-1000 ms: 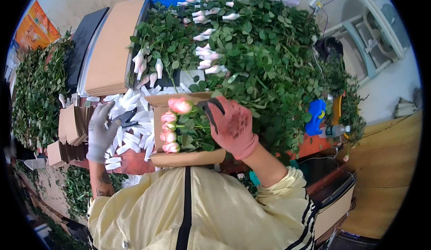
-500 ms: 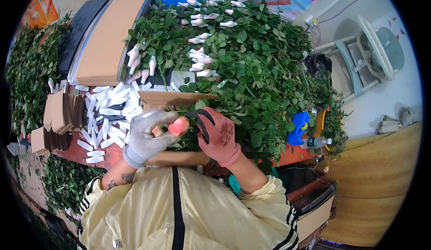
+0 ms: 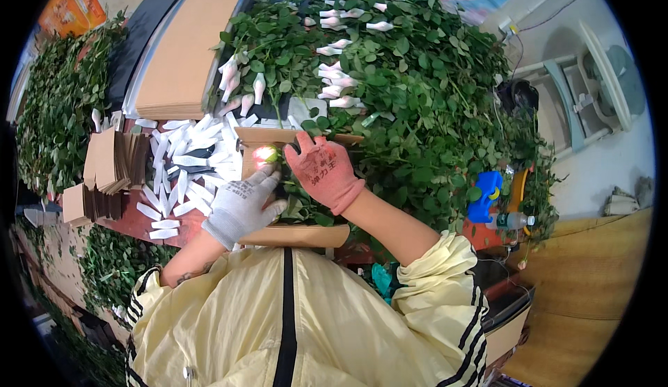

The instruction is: The person packs roses into a cardboard box by hand, picking individual stems from a pile and arranging them neatly inside.

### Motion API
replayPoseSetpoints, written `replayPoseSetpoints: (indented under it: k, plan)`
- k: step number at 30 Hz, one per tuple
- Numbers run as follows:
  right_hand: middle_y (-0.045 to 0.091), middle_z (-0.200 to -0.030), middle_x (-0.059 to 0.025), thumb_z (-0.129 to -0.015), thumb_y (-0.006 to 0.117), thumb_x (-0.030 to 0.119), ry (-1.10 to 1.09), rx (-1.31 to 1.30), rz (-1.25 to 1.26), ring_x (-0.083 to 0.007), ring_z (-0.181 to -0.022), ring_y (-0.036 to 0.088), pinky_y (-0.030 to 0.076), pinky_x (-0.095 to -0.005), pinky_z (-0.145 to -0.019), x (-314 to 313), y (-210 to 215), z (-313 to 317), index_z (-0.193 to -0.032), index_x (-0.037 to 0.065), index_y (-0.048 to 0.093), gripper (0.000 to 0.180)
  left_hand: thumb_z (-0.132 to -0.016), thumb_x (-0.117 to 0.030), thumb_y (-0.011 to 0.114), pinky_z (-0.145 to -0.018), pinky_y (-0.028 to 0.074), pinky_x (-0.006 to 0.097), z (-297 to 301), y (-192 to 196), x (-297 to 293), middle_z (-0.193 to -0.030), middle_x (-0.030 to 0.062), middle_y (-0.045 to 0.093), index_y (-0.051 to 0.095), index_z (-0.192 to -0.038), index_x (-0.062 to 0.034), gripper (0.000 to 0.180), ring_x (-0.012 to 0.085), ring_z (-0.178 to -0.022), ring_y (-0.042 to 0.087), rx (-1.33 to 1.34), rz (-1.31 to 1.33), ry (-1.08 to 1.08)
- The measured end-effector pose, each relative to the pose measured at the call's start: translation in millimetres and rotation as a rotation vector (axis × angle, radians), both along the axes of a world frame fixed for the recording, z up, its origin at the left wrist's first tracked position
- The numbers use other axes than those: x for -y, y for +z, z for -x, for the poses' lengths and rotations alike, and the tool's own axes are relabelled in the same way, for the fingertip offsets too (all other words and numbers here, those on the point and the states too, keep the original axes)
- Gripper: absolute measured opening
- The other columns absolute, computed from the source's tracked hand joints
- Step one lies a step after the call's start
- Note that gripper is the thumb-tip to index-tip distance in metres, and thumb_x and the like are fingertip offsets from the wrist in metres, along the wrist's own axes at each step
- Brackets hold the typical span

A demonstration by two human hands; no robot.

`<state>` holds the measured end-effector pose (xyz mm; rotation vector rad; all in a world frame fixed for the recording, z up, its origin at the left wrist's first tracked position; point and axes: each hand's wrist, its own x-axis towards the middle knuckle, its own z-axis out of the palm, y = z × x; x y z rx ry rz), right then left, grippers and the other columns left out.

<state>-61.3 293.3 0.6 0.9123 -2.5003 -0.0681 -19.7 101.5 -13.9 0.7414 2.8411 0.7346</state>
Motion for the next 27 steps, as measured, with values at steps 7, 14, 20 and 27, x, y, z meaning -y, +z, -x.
replayPoseSetpoints:
  k: [7, 14, 20, 27]
  plan:
    - [0.055, -0.095, -0.0085, -0.075, 0.051, 0.017, -0.078, 0.22, -0.119, -0.0231, -0.073, 0.059, 0.044, -0.0311, -0.058, 5, -36, 5, -0.096, 0.013, 0.055, 0.021, -0.081, -0.038, 0.055, -0.084, 0.047, 0.038, -4, 2, 3, -0.131, 0.0132, 0.047, 0.053, -0.121, -0.0041, 0.052, 0.0259, -0.104, 0.057, 0.109, 0.037, -0.008]
    - [0.056, -0.099, -0.0114, -0.078, 0.05, 0.018, 0.008, 0.215, -0.091, -0.0255, -0.075, 0.059, 0.045, -0.0339, -0.059, 6, -46, 12, -0.102, 0.013, 0.056, 0.025, -0.084, -0.036, 0.053, -0.088, 0.045, 0.038, 7, -22, 16, -0.13, 0.012, 0.048, 0.056, -0.116, -0.0052, 0.045, 0.0293, -0.105, 0.056, 0.141, -0.154, -0.007]
    - [0.055, -0.102, -0.0105, -0.079, 0.051, 0.021, 0.02, -0.168, -0.553, -0.0266, -0.084, 0.057, 0.046, -0.0353, -0.063, 0, -78, 22, -0.104, 0.016, 0.055, 0.025, -0.084, -0.033, 0.054, -0.089, 0.044, 0.037, 2, -18, 16, -0.126, 0.0111, 0.052, 0.058, -0.114, -0.007, 0.04, 0.0273, -0.107, 0.055, 0.136, -0.158, 0.028]
    - [0.055, -0.1, -0.0091, -0.081, 0.05, 0.022, 0.004, 0.324, -0.189, -0.0257, -0.084, 0.058, 0.046, -0.0334, -0.064, 6, -50, 19, -0.098, 0.016, 0.056, 0.019, -0.084, -0.031, 0.054, -0.091, 0.044, 0.036, 13, -17, 12, -0.128, 0.0099, 0.051, 0.06, -0.112, -0.0073, 0.037, 0.0262, -0.11, 0.054, 0.193, -0.195, 0.022]
